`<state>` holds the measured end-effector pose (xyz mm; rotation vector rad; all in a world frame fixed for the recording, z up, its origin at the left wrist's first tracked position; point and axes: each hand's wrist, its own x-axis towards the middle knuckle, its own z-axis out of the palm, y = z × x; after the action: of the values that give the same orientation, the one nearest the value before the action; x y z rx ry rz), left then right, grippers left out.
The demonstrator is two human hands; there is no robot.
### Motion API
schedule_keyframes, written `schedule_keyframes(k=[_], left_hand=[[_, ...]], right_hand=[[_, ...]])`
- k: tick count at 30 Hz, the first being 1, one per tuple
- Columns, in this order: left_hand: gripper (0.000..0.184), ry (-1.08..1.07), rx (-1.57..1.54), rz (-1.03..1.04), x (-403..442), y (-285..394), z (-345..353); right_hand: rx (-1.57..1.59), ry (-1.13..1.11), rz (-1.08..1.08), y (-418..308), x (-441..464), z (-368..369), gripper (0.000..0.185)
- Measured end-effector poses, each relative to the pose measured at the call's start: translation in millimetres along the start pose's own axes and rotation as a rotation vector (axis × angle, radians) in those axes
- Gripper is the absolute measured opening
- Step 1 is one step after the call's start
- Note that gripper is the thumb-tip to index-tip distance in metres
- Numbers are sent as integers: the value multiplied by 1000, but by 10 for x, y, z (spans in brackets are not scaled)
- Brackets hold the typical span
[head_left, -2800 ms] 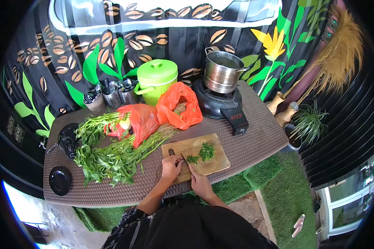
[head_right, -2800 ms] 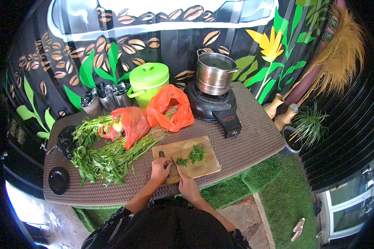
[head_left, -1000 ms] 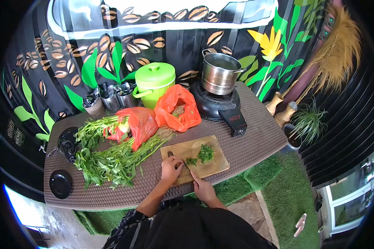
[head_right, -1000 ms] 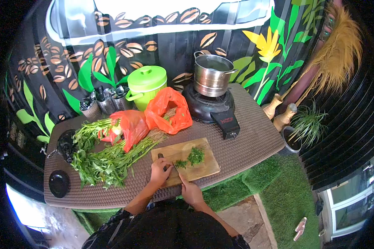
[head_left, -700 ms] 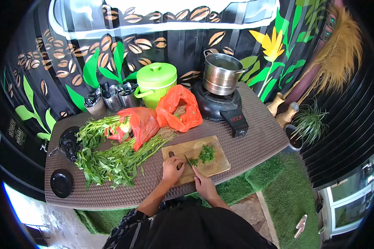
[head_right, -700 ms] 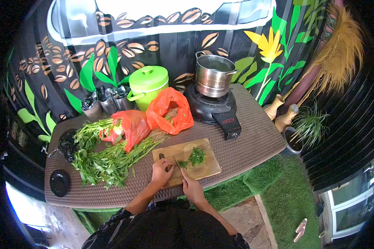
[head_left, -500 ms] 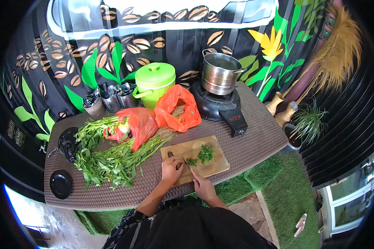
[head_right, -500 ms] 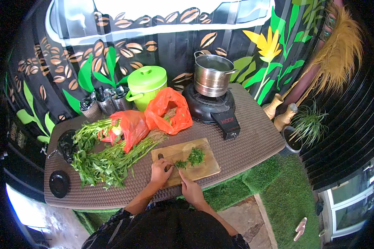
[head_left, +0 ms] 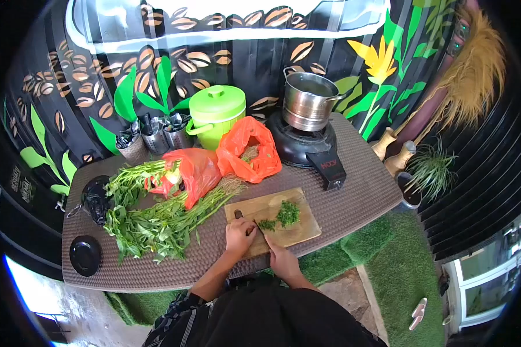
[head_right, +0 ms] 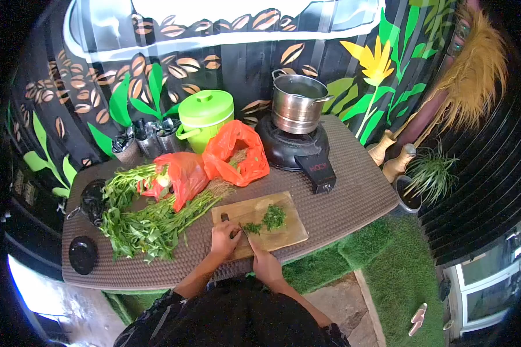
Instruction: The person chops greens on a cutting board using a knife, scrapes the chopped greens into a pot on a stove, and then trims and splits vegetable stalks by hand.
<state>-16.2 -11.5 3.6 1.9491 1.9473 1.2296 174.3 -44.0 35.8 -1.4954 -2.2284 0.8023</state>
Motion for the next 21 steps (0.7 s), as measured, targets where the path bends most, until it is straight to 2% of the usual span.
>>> schedule_keyframes(k=[3, 5, 8, 12, 14, 21], left_hand=[[13, 7, 6, 4, 8, 36, -32], [13, 18, -4, 11, 16, 55, -52], [13, -2, 4, 16, 17, 8, -22], [12, 3, 12, 16, 5, 0, -9], [12, -6, 10, 15, 6, -4, -11], [11, 9, 8, 28, 12, 4, -16]], right_hand=[[83, -4, -14, 3, 87, -33, 54], [356, 114, -202, 118, 172, 21, 53], [331, 124, -128, -1, 95, -104, 53], [237, 146, -155, -36, 46, -79, 53], [177, 80, -97, -51, 31, -82, 55], [153, 81, -71, -35, 23, -34, 55]])
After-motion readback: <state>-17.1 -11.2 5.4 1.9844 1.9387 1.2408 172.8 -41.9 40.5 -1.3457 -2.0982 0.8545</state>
